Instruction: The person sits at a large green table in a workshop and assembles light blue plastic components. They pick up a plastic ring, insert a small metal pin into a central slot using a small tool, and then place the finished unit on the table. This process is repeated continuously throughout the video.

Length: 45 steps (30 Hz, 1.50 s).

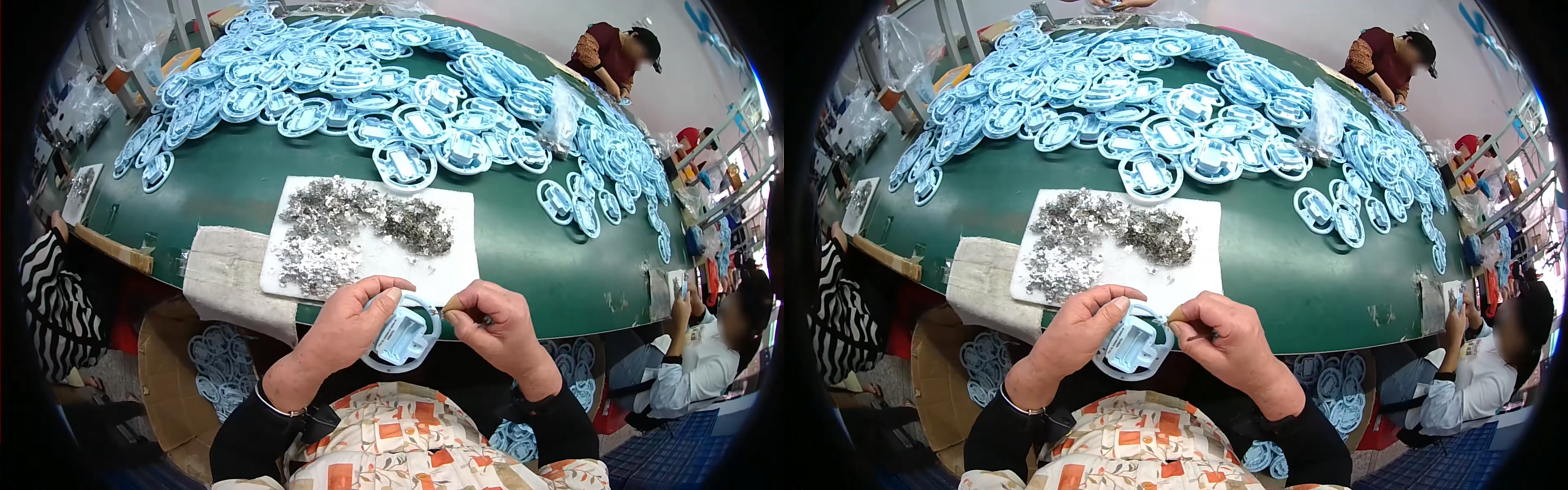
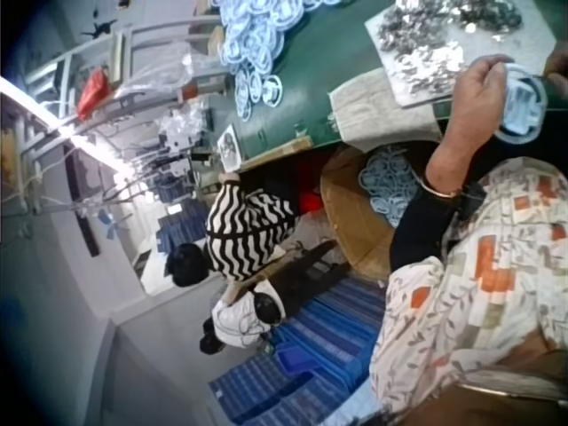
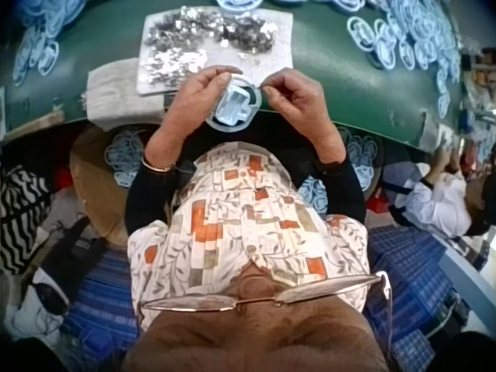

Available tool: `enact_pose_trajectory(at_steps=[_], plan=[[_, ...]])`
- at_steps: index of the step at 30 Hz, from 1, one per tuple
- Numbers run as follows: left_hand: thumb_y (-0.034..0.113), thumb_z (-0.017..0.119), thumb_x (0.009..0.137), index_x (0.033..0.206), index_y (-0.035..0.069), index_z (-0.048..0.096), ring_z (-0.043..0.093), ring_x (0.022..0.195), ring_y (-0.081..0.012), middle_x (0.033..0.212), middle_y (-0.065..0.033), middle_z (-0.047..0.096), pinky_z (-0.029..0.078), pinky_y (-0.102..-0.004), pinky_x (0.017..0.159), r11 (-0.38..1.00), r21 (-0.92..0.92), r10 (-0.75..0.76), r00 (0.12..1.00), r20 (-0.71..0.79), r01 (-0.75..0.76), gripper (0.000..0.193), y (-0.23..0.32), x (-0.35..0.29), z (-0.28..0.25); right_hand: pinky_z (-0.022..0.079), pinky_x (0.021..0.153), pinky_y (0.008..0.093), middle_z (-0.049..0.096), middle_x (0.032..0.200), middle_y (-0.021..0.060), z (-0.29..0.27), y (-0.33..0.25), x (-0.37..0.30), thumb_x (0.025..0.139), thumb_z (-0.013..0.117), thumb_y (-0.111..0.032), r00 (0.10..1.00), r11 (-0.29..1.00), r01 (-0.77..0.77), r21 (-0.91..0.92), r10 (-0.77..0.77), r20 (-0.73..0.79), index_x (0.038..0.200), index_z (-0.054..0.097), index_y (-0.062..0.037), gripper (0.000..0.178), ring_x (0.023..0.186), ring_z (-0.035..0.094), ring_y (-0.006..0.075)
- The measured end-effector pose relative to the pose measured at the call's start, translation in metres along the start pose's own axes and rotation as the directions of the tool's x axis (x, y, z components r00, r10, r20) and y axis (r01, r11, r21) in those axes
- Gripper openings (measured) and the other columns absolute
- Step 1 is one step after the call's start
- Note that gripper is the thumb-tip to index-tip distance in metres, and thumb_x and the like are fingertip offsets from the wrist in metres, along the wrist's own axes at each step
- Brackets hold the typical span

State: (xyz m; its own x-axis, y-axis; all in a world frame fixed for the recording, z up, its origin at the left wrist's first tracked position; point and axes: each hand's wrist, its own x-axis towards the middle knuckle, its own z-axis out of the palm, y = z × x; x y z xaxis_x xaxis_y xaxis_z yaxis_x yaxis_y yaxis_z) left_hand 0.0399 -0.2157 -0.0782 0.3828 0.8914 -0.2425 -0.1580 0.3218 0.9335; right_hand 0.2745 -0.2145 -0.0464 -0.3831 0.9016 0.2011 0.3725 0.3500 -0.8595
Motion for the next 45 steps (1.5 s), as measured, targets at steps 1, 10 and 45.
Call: enact_pose_trajectory(at_steps=[1,10,45], plan=[[0.016,0.049,0.108,0.125,-0.002,0.063,0.064,0.09,-0.0052,0.104,-0.0033,0.069,0.054,-0.0212,0.078,1.0,-0.024,-0.006,1.0,-0.002,0.006,0.028,-0.002,0.0,0.001,0.046,0.056,0.0255,0.065,0.079,0.0052,0.004,0.002,-0.001,0.087,0.073,-0.002,0.999,0.998,0.046,-0.036,-0.046,-0.016,0.091,0.068,-0.0001,0.006,0.062,0.059,0.0109],[0.015,0.048,0.108,0.127,-0.002,0.062,0.06,0.082,-0.0018,0.098,0.001,0.066,0.051,-0.0193,0.07,1.0,0.024,0.007,0.998,-0.056,-0.005,0.029,-0.012,0.007,0.003,0.051,0.055,0.0314,0.063,0.076,0.0069,0.023,0.011,0.007,0.081,0.073,0.0,0.983,0.966,0.178,-0.188,-0.183,-0.007,0.088,0.066,-0.0037,0.012,0.063,0.063,0.0209],[0.013,0.051,0.105,0.128,-0.004,0.062,0.063,0.084,-0.0048,0.098,-0.005,0.072,0.054,-0.0224,0.074,0.938,0.346,0.036,0.99,-0.14,0.015,0.031,-0.015,0.015,0.008,0.054,0.057,0.0391,0.066,0.078,0.005,0.006,0.005,-0.01,0.087,0.068,-0.009,0.988,0.844,0.09,-0.529,-0.011,0.151,0.121,0.067,-0.0126,0.034,0.068,0.069,0.0263]])
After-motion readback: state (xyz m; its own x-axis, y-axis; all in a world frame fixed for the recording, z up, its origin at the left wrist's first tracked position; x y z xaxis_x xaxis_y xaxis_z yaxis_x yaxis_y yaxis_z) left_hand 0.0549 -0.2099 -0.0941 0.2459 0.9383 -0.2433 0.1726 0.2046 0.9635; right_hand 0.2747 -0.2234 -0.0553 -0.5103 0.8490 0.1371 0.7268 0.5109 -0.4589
